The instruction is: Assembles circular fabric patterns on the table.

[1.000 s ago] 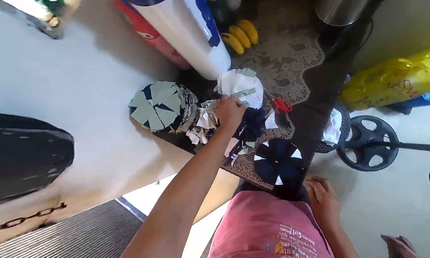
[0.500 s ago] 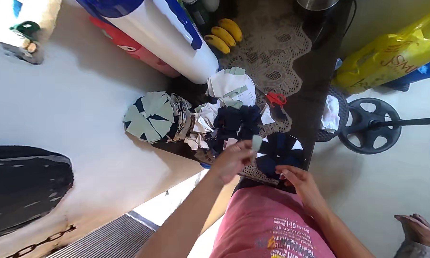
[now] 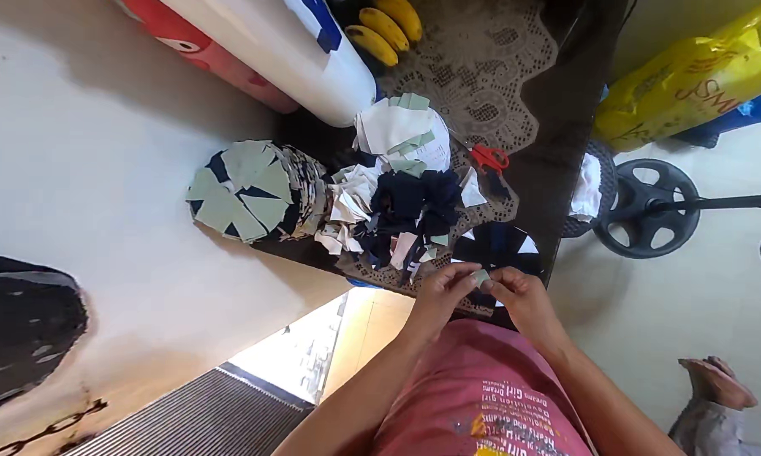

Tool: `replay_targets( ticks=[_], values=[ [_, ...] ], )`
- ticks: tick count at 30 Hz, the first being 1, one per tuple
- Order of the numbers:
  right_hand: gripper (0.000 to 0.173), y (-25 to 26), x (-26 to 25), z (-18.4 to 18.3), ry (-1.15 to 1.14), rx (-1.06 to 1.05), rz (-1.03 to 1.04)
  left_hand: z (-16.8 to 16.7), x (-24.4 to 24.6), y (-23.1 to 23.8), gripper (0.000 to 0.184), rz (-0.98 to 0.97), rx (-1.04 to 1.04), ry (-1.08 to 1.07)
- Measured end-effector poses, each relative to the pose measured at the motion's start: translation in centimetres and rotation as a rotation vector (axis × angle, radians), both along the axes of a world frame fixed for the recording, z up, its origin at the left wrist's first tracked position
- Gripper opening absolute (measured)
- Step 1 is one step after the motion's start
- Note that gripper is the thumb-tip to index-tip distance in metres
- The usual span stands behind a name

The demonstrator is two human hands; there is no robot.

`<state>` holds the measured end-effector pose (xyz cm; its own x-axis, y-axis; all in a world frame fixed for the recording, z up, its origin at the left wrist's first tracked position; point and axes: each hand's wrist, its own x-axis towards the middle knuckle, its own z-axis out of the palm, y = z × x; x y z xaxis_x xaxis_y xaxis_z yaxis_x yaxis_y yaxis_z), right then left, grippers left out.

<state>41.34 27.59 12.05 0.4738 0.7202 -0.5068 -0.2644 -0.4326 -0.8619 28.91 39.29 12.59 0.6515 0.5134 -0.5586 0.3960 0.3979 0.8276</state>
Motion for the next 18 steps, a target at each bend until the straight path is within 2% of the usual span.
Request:
replay_targets(
  ticks=[3,6,8,12,18],
  values=[
    [0.016,0.3,0.5,-0.1,-0.083,-0.077,0.152,-0.3,0.6,0.8,0.018,-0.001,-0.076,0.087],
    [0.017,0.9,0.9,-0.2,-0.104,-0.148,0.206,-1.0,1.1,1.3,0.014,0.031,-0.124,0.125],
    [0.016,1.5,1.3,-0.3,-0.101,-0.223,0.205,-1.5,1.4,1.6,0.017,0.005,-0.013,0.153],
    [0.016,3.4,1.9,-1.0,-0.211,-0.318,0.221,-2.8,2.8,2.7,0.021,-0.17,0.353,0.316],
    [0.017,6.2,2.4,-2.3,-0.376,-0.462,0.287,-4.6,4.4,2.9,0.019,-0.189,0.628,0.387]
  ],
)
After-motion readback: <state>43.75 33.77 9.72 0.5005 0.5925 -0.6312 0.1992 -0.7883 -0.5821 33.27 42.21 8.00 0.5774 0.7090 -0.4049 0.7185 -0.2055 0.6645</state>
